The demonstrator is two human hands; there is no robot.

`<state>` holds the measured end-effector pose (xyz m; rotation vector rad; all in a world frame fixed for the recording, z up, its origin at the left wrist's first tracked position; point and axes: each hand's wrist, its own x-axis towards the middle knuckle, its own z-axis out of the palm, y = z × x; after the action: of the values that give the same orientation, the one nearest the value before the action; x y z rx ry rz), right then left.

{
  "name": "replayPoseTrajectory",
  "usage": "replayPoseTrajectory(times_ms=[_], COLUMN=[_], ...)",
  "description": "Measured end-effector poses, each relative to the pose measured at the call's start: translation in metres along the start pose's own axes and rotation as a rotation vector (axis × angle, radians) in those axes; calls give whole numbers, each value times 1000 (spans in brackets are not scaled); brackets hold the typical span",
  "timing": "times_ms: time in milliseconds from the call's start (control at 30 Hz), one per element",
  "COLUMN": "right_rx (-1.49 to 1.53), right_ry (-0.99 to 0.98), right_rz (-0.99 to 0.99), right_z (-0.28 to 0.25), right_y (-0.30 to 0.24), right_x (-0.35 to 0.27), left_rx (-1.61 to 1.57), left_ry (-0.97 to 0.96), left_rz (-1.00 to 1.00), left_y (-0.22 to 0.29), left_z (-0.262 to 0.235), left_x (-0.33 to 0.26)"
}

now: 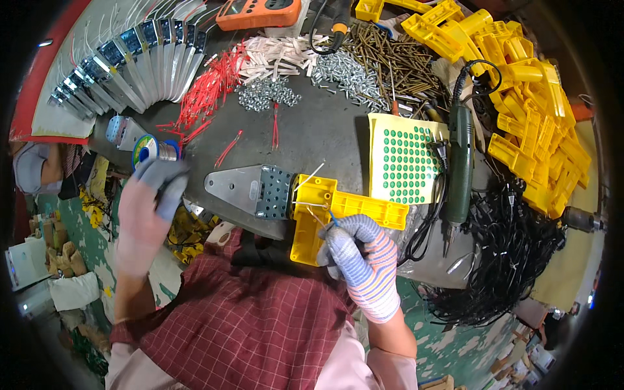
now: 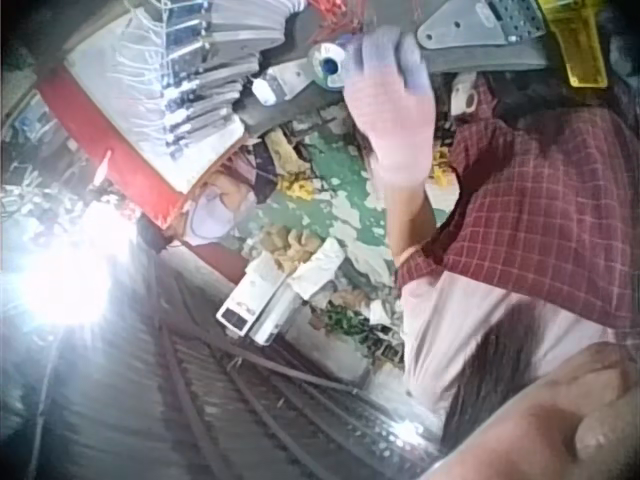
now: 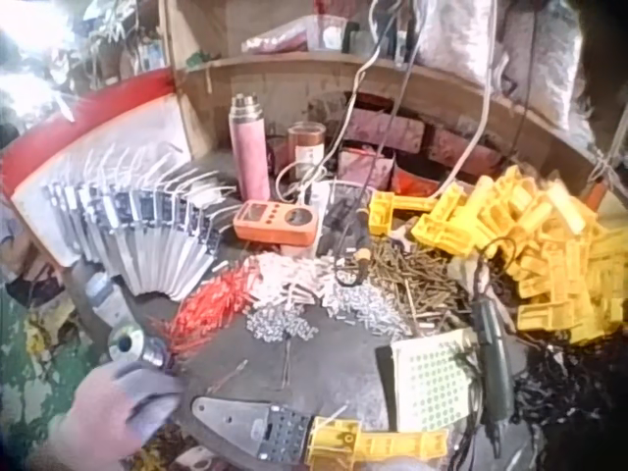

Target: Manually assemble and solder components within a yellow plastic housing using a soldering iron and screwdriver.

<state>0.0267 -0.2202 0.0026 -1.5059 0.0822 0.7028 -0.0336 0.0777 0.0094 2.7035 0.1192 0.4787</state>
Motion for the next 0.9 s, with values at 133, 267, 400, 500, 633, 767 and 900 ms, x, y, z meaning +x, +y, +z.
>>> replayPoseTrajectory(times_ms=[133,267,400,500,633,767,900], right_rx=[82,113,137,219,30,53,256], right_ry=[6,30,48,70,47,153,150], right_rz=[-47,-46,-47,-244,-268,-276,-187], right_z=[2,-2,-3,-8,-5,9,9], right_y=[3,11,9,17,1,-13,-18], right_x=[-2,-4,-2,1,8,17,21], left_rx=[10,385,520,-693,-1694,-2136,-2068], left_ry=[-237,-519,-493,-230,-314,-359,-474], left_rz=[57,60,148,-153,-636,-941,-760], left_y=[-9,6,9,19,58,97,108], left_z=[49,70,67,57,59,75,80], left_x=[50,74,78,67,34,18,12])
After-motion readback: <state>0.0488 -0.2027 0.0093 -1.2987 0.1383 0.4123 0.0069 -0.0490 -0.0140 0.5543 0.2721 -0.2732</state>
